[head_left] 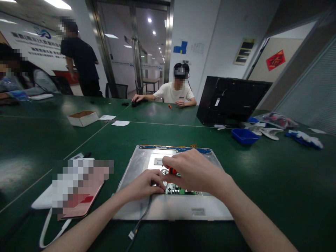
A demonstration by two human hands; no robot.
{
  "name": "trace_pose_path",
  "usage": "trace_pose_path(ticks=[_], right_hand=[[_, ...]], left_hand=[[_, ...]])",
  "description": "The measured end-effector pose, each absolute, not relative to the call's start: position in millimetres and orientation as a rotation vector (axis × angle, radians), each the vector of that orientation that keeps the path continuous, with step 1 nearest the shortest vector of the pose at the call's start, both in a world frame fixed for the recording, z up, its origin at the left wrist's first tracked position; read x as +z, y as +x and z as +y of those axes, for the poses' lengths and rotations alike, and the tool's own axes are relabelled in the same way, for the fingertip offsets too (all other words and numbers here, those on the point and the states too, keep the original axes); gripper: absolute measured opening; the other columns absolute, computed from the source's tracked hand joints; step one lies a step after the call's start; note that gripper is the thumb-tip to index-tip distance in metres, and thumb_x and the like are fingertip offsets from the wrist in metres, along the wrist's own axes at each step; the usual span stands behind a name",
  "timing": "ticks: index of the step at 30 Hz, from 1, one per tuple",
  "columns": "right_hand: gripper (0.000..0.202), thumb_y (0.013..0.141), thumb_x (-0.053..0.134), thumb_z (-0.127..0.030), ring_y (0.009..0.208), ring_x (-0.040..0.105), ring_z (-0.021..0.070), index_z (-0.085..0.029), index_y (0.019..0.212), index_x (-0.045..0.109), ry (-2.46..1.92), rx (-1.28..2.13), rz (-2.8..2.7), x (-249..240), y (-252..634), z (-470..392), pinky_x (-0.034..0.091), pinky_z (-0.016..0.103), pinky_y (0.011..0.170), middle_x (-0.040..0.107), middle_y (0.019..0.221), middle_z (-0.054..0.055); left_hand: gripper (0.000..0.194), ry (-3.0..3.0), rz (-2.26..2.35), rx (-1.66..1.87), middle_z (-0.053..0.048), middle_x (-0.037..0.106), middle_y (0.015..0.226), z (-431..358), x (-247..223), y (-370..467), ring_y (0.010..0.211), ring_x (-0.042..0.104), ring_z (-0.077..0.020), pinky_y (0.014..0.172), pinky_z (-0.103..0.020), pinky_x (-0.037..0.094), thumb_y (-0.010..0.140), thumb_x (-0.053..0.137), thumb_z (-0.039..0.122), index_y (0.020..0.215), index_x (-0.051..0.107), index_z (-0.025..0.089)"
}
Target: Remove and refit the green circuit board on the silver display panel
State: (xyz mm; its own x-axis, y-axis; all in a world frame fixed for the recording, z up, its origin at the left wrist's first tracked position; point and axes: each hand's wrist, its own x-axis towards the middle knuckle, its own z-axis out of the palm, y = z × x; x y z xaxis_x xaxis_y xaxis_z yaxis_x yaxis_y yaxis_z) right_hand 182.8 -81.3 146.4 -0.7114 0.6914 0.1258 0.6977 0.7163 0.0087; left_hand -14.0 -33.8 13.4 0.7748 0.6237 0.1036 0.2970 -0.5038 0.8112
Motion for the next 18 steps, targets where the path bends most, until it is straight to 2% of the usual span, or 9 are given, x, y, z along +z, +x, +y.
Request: trace_pose_path(ticks=[5, 8, 14, 18], right_hand=[[0.010, 0.083, 0.053, -0.025, 0.066, 0.053, 0.0140, -0.018, 0.091, 0.052, -1.080, 0.043, -2.828, 152.3, 187.3, -84.0, 0.025, 0.027, 0.052, 0.065, 0.085, 0.003], [0.011, 0.083, 0.051, -0.021, 0.066, 0.054, 0.0144, -0.018, 0.094, 0.052, -1.108, 0.030, -2.813, 150.3, 187.9, -81.9, 0.025, 0.028, 0.051, 0.066, 0.087, 0.003], [0.015, 0.091, 0.050, -0.034, 0.058, 0.054, 0.0140, -0.020, 0.089, 0.054, -1.228, -0.118, -2.760, 143.5, 185.8, -77.3, 0.019, 0.027, 0.050, 0.065, 0.069, 0.000], [0.013, 0.086, 0.055, -0.031, 0.064, 0.055, 0.0143, -0.019, 0.090, 0.054, -1.160, -0.040, -2.779, 147.9, 187.9, -80.6, 0.022, 0.027, 0.051, 0.067, 0.082, 0.002]], left_hand=[[0.005, 2.127, 0.690, 0.470, -0.002, 0.064, 0.089, -34.1, 13.7, -14.0, 0.081, 0.058, -0.0167, 0.074, -0.027, 0.045, 0.078, 0.071, 0.021, 0.081, 0.074, 0.020], [0.005, 2.114, 0.699, 0.460, -0.003, 0.064, 0.092, -34.3, 14.1, -14.0, 0.082, 0.058, -0.0167, 0.074, -0.027, 0.046, 0.079, 0.070, 0.021, 0.081, 0.074, 0.021], [0.004, 2.122, 0.697, 0.457, -0.003, 0.064, 0.092, -34.3, 14.8, -14.4, 0.085, 0.059, -0.0178, 0.081, -0.031, 0.045, 0.079, 0.070, 0.022, 0.079, 0.074, 0.020], [0.005, 2.110, 0.701, 0.467, -0.002, 0.063, 0.090, -34.5, 13.9, -14.5, 0.082, 0.058, -0.0167, 0.074, -0.028, 0.046, 0.079, 0.070, 0.022, 0.080, 0.074, 0.021]])
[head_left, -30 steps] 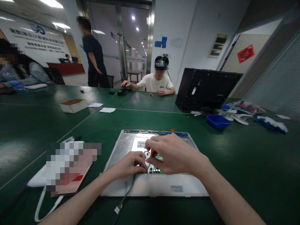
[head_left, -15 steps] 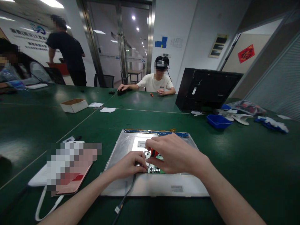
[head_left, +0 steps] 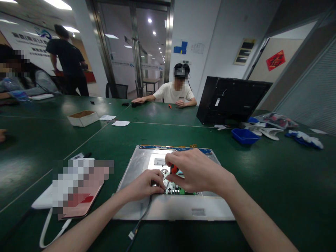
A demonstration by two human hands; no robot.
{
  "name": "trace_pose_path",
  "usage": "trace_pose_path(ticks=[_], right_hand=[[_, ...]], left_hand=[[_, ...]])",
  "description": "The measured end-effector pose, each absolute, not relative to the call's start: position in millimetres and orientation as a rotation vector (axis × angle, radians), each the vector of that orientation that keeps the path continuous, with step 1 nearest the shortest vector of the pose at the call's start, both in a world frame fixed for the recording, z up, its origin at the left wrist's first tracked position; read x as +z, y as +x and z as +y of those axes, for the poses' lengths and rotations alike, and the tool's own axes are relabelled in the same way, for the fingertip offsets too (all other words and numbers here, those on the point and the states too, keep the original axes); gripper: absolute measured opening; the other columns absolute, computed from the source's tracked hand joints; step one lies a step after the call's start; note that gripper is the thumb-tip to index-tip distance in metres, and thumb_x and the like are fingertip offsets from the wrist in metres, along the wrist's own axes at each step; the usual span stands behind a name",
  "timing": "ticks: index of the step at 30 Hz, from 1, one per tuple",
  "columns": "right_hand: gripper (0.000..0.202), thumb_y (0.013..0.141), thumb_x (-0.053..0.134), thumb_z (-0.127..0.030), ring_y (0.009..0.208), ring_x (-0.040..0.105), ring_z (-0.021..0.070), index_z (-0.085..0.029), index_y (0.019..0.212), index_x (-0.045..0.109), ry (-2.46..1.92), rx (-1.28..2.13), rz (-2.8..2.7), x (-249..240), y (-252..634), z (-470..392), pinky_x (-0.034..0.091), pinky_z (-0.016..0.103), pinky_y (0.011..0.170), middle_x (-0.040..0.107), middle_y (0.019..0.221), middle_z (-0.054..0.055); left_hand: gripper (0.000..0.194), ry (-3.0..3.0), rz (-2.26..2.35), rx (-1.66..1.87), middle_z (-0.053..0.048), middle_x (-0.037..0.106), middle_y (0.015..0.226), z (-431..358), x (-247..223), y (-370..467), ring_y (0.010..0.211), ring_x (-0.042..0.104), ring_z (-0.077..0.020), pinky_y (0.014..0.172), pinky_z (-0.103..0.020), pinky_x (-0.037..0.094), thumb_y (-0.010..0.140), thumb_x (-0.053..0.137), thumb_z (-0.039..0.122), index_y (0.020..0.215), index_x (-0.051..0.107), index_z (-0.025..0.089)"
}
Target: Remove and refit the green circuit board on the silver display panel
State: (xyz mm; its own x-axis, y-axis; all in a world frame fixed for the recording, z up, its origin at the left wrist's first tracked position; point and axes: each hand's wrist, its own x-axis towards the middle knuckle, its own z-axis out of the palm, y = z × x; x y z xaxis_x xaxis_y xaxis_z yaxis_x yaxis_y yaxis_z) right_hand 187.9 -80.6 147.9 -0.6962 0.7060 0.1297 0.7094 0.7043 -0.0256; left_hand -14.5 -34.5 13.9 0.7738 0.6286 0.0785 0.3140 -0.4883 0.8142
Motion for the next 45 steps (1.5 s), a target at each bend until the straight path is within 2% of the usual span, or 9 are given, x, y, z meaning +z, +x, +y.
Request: trace_pose_path(ticks=[4, 9, 12, 16, 19, 26, 32, 39, 45], right_hand=[[0.011, 0.083, 0.052, -0.022, 0.065, 0.055, 0.0140, -0.018, 0.093, 0.054, -1.147, -0.040, -2.768, 147.9, 187.7, -80.8, 0.023, 0.027, 0.051, 0.067, 0.087, 0.004], [0.015, 0.088, 0.054, -0.035, 0.061, 0.057, 0.0149, -0.019, 0.087, 0.056, -1.246, -0.150, -2.754, 141.4, 182.7, -76.6, 0.019, 0.028, 0.051, 0.067, 0.072, 0.001], [0.022, 0.090, 0.052, -0.039, 0.062, 0.057, 0.0154, -0.019, 0.083, 0.056, -1.250, -0.150, -2.753, 143.6, 181.7, -78.9, 0.019, 0.028, 0.051, 0.068, 0.075, 0.003], [0.014, 0.084, 0.053, -0.029, 0.069, 0.057, 0.0158, -0.017, 0.090, 0.056, -1.124, -0.011, -2.769, 149.7, 184.5, -83.6, 0.025, 0.028, 0.052, 0.067, 0.089, 0.006], [0.013, 0.081, 0.051, -0.022, 0.067, 0.055, 0.0149, -0.017, 0.094, 0.055, -1.097, 0.031, -2.777, 148.6, 185.5, -83.2, 0.025, 0.028, 0.051, 0.067, 0.088, 0.004], [0.017, 0.091, 0.050, -0.035, 0.062, 0.056, 0.0145, -0.019, 0.087, 0.055, -1.242, -0.116, -2.747, 144.6, 180.2, -83.2, 0.019, 0.028, 0.051, 0.068, 0.076, 0.003], [0.012, 0.080, 0.055, -0.025, 0.065, 0.052, 0.0137, -0.018, 0.089, 0.051, -1.061, 0.006, -2.847, 153.3, 181.8, -90.6, 0.025, 0.028, 0.050, 0.063, 0.087, 0.003], [0.012, 0.090, 0.048, -0.031, 0.060, 0.053, 0.0140, -0.020, 0.088, 0.052, -1.171, -0.133, -2.767, 145.1, 178.2, -85.3, 0.019, 0.028, 0.049, 0.065, 0.076, 0.001], [0.010, 0.085, 0.053, -0.029, 0.062, 0.051, 0.0135, -0.020, 0.087, 0.051, -1.073, -0.037, -2.802, 148.5, 182.2, -87.8, 0.021, 0.027, 0.049, 0.064, 0.081, 0.001]], left_hand=[[0.004, 2.112, 0.696, 0.479, -0.002, 0.063, 0.090, -34.3, 12.1, -14.8, 0.081, 0.058, -0.0162, 0.075, -0.027, 0.046, 0.078, 0.070, 0.019, 0.080, 0.074, 0.020], [0.005, 2.127, 0.693, 0.479, -0.002, 0.065, 0.090, -33.0, 9.8, -14.6, 0.081, 0.060, -0.0166, 0.077, -0.029, 0.046, 0.078, 0.071, 0.022, 0.081, 0.073, 0.020], [0.006, 2.123, 0.693, 0.483, -0.002, 0.065, 0.089, -32.3, 8.6, -14.3, 0.081, 0.060, -0.0168, 0.075, -0.028, 0.046, 0.078, 0.070, 0.023, 0.082, 0.073, 0.019], [0.005, 2.114, 0.687, 0.494, -0.003, 0.065, 0.091, -33.1, 10.0, -13.8, 0.081, 0.059, -0.0168, 0.075, -0.027, 0.046, 0.078, 0.070, 0.023, 0.081, 0.074, 0.020], [0.005, 2.099, 0.709, 0.478, -0.003, 0.065, 0.093, -34.8, 13.7, -13.1, 0.081, 0.059, -0.0166, 0.074, -0.027, 0.046, 0.077, 0.071, 0.020, 0.080, 0.074, 0.021], [0.004, 2.109, 0.706, 0.482, -0.001, 0.064, 0.088, -34.3, 11.3, -13.7, 0.080, 0.059, -0.0161, 0.072, -0.026, 0.045, 0.077, 0.071, 0.018, 0.080, 0.073, 0.019], [0.007, 2.135, 0.666, 0.486, -0.002, 0.065, 0.090, -32.3, 5.6, -15.3, 0.082, 0.059, -0.0164, 0.074, -0.026, 0.045, 0.080, 0.070, 0.024, 0.084, 0.074, 0.021], [0.003, 2.137, 0.665, 0.519, -0.001, 0.064, 0.090, -31.7, 4.3, -15.4, 0.081, 0.059, -0.0156, 0.073, -0.025, 0.044, 0.078, 0.071, 0.022, 0.081, 0.073, 0.020], [0.005, 2.121, 0.667, 0.510, -0.001, 0.064, 0.089, -32.4, 4.8, -15.0, 0.082, 0.059, -0.0163, 0.075, -0.026, 0.044, 0.079, 0.070, 0.023, 0.081, 0.074, 0.020]])
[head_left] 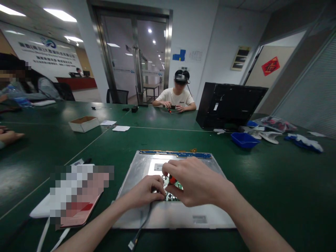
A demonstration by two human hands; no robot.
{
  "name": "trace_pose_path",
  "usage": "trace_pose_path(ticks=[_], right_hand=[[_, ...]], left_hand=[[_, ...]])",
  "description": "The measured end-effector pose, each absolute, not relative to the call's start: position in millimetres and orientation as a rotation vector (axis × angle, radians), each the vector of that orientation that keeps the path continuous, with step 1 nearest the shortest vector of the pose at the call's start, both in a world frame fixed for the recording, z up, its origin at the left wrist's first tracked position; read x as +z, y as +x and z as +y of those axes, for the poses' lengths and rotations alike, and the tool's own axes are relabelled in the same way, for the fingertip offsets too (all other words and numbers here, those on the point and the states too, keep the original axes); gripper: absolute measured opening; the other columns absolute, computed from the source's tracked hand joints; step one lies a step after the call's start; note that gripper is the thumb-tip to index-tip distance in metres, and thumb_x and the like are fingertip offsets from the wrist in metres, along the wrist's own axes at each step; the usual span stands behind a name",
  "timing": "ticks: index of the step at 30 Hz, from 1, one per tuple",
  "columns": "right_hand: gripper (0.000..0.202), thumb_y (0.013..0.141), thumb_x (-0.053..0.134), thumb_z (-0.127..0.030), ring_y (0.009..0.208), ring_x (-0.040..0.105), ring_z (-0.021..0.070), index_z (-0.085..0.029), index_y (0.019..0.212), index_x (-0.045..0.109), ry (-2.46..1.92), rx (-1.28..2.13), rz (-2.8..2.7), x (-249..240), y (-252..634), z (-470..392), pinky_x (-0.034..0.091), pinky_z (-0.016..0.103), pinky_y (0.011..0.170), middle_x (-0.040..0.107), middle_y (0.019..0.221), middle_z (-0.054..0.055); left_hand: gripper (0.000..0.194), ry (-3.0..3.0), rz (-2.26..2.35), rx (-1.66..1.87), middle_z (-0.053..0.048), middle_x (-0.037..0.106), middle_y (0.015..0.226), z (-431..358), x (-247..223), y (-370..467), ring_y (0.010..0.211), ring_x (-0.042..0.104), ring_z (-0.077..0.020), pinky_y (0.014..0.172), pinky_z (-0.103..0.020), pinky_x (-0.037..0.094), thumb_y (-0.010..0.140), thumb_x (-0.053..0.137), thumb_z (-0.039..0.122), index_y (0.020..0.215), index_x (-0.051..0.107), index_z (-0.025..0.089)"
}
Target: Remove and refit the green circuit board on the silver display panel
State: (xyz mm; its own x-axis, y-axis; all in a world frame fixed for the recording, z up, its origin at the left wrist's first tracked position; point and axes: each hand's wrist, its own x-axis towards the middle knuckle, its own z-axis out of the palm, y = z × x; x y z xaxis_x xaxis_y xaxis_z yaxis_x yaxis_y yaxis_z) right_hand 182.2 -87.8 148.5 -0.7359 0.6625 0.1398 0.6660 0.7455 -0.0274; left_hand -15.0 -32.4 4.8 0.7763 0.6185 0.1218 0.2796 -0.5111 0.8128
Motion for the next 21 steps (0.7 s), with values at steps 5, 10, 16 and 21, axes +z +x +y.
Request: trace_pose_path(ticks=[5, 10, 16, 21], right_hand=[[0.008, 0.083, 0.052, -0.024, 0.061, 0.050, 0.0133, -0.019, 0.089, 0.050, -1.071, 0.009, -2.832, 150.4, 184.2, -88.6, 0.022, 0.027, 0.049, 0.063, 0.083, 0.002], [0.012, 0.090, 0.048, -0.030, 0.060, 0.052, 0.0133, -0.019, 0.087, 0.053, -1.152, -0.063, -2.778, 145.3, 180.4, -84.6, 0.020, 0.028, 0.049, 0.065, 0.075, 0.001], [0.010, 0.086, 0.052, -0.029, 0.061, 0.050, 0.0129, -0.019, 0.085, 0.053, -1.105, -0.016, -2.804, 149.1, 183.2, -87.9, 0.020, 0.028, 0.049, 0.064, 0.078, 0.001], [0.009, 0.081, 0.054, -0.025, 0.062, 0.050, 0.0135, -0.019, 0.087, 0.051, -1.108, 0.036, -2.831, 151.3, 184.0, -88.6, 0.023, 0.028, 0.049, 0.063, 0.081, 0.002]], left_hand=[[0.006, 2.090, 0.698, 0.502, -0.002, 0.064, 0.090, -35.2, 10.4, -13.7, 0.082, 0.058, -0.0166, 0.076, -0.026, 0.045, 0.077, 0.071, 0.018, 0.081, 0.075, 0.021], [0.005, 2.107, 0.697, 0.505, -0.001, 0.064, 0.089, -34.7, 10.9, -14.6, 0.080, 0.058, -0.0160, 0.073, -0.026, 0.045, 0.076, 0.071, 0.017, 0.079, 0.074, 0.020], [0.006, 2.104, 0.688, 0.510, -0.002, 0.064, 0.089, -32.6, 6.3, -14.4, 0.081, 0.059, -0.0167, 0.074, -0.026, 0.045, 0.078, 0.071, 0.023, 0.082, 0.075, 0.020], [0.006, 2.091, 0.686, 0.516, -0.002, 0.065, 0.088, -32.7, 5.8, -14.1, 0.081, 0.059, -0.0168, 0.074, -0.026, 0.045, 0.077, 0.071, 0.022, 0.080, 0.075, 0.020]])
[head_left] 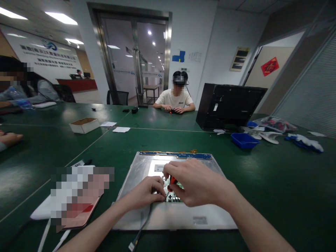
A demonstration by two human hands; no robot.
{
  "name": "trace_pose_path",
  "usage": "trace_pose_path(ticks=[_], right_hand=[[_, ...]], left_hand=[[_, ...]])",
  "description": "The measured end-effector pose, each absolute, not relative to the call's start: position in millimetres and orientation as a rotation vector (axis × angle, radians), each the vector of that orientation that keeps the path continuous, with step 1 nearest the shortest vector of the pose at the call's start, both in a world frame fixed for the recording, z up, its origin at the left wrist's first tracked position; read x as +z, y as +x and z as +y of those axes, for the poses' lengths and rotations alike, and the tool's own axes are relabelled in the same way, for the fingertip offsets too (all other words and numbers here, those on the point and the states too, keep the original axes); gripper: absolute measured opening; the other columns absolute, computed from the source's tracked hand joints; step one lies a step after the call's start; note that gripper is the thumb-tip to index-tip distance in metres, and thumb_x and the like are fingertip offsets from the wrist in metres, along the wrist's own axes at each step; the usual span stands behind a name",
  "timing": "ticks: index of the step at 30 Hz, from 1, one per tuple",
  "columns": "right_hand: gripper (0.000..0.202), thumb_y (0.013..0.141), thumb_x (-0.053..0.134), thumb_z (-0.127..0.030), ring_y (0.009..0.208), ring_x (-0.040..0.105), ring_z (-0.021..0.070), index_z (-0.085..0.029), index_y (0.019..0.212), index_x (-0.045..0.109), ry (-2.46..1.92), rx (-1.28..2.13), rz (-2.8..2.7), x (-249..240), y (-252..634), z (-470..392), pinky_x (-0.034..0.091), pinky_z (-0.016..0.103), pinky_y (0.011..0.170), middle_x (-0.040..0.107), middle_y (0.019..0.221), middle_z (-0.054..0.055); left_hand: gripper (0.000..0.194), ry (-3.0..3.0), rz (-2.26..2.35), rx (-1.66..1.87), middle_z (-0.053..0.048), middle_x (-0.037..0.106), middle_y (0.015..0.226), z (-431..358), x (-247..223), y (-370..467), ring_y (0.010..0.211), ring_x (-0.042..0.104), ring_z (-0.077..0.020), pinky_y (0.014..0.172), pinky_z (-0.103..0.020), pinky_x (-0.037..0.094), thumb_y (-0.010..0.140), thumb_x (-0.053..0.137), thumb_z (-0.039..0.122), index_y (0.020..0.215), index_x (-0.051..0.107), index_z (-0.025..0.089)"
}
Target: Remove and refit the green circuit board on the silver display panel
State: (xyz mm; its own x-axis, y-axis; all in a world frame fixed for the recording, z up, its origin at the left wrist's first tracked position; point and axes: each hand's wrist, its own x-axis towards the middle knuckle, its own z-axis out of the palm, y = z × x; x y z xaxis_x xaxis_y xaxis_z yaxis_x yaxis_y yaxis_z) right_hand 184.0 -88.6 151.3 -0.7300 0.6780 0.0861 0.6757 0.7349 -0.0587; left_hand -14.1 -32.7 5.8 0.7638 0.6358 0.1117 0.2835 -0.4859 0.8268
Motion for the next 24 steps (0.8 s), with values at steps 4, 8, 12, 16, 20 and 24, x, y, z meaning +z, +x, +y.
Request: trace_pose_path(ticks=[4, 8, 12, 16, 20, 24], right_hand=[[0.007, 0.085, 0.050, -0.024, 0.063, 0.053, 0.0143, -0.019, 0.088, 0.053, -1.133, 0.010, -2.809, 148.9, 182.8, -86.3, 0.022, 0.028, 0.050, 0.066, 0.081, 0.003], [0.014, 0.090, 0.047, -0.030, 0.061, 0.054, 0.0136, -0.019, 0.085, 0.055, -1.165, -0.047, -2.787, 146.5, 181.7, -84.8, 0.020, 0.028, 0.051, 0.066, 0.075, 0.002], [0.015, 0.089, 0.048, -0.032, 0.059, 0.051, 0.0130, -0.019, 0.083, 0.054, -1.143, -0.038, -2.785, 147.8, 182.7, -86.1, 0.020, 0.028, 0.050, 0.065, 0.074, 0.001], [0.010, 0.080, 0.054, -0.027, 0.059, 0.047, 0.0126, -0.019, 0.085, 0.051, -1.058, 0.008, -2.826, 151.6, 184.8, -89.2, 0.023, 0.027, 0.048, 0.063, 0.080, 0.002], [0.008, 0.082, 0.052, -0.024, 0.059, 0.048, 0.0127, -0.019, 0.087, 0.049, -1.065, -0.002, -2.842, 152.0, 183.3, -90.1, 0.022, 0.028, 0.048, 0.062, 0.081, 0.001], [0.009, 0.089, 0.048, -0.027, 0.059, 0.052, 0.0134, -0.019, 0.087, 0.051, -1.139, -0.068, -2.804, 148.2, 179.2, -88.2, 0.019, 0.028, 0.048, 0.065, 0.078, 0.002]], left_hand=[[0.005, 2.103, 0.699, 0.515, -0.002, 0.064, 0.088, -33.4, 6.3, -14.8, 0.080, 0.059, -0.0164, 0.072, -0.026, 0.045, 0.076, 0.071, 0.021, 0.079, 0.075, 0.020], [0.005, 2.120, 0.691, 0.516, -0.002, 0.064, 0.089, -32.8, 5.5, -14.8, 0.080, 0.058, -0.0163, 0.073, -0.026, 0.044, 0.078, 0.071, 0.024, 0.080, 0.074, 0.020], [0.007, 2.129, 0.691, 0.504, -0.001, 0.064, 0.088, -31.6, 3.9, -14.9, 0.080, 0.058, -0.0163, 0.075, -0.026, 0.044, 0.079, 0.070, 0.026, 0.081, 0.074, 0.020], [0.010, 2.128, 0.701, 0.492, -0.002, 0.064, 0.089, -31.9, 4.6, -15.3, 0.083, 0.058, -0.0171, 0.078, -0.027, 0.045, 0.080, 0.070, 0.029, 0.083, 0.074, 0.021], [0.009, 2.119, 0.701, 0.488, -0.002, 0.065, 0.089, -33.2, 8.1, -14.4, 0.082, 0.059, -0.0175, 0.078, -0.028, 0.046, 0.079, 0.070, 0.027, 0.082, 0.075, 0.021], [0.006, 2.117, 0.693, 0.502, -0.002, 0.065, 0.089, -33.1, 8.4, -13.9, 0.080, 0.058, -0.0168, 0.076, -0.028, 0.046, 0.076, 0.071, 0.020, 0.081, 0.074, 0.020]])
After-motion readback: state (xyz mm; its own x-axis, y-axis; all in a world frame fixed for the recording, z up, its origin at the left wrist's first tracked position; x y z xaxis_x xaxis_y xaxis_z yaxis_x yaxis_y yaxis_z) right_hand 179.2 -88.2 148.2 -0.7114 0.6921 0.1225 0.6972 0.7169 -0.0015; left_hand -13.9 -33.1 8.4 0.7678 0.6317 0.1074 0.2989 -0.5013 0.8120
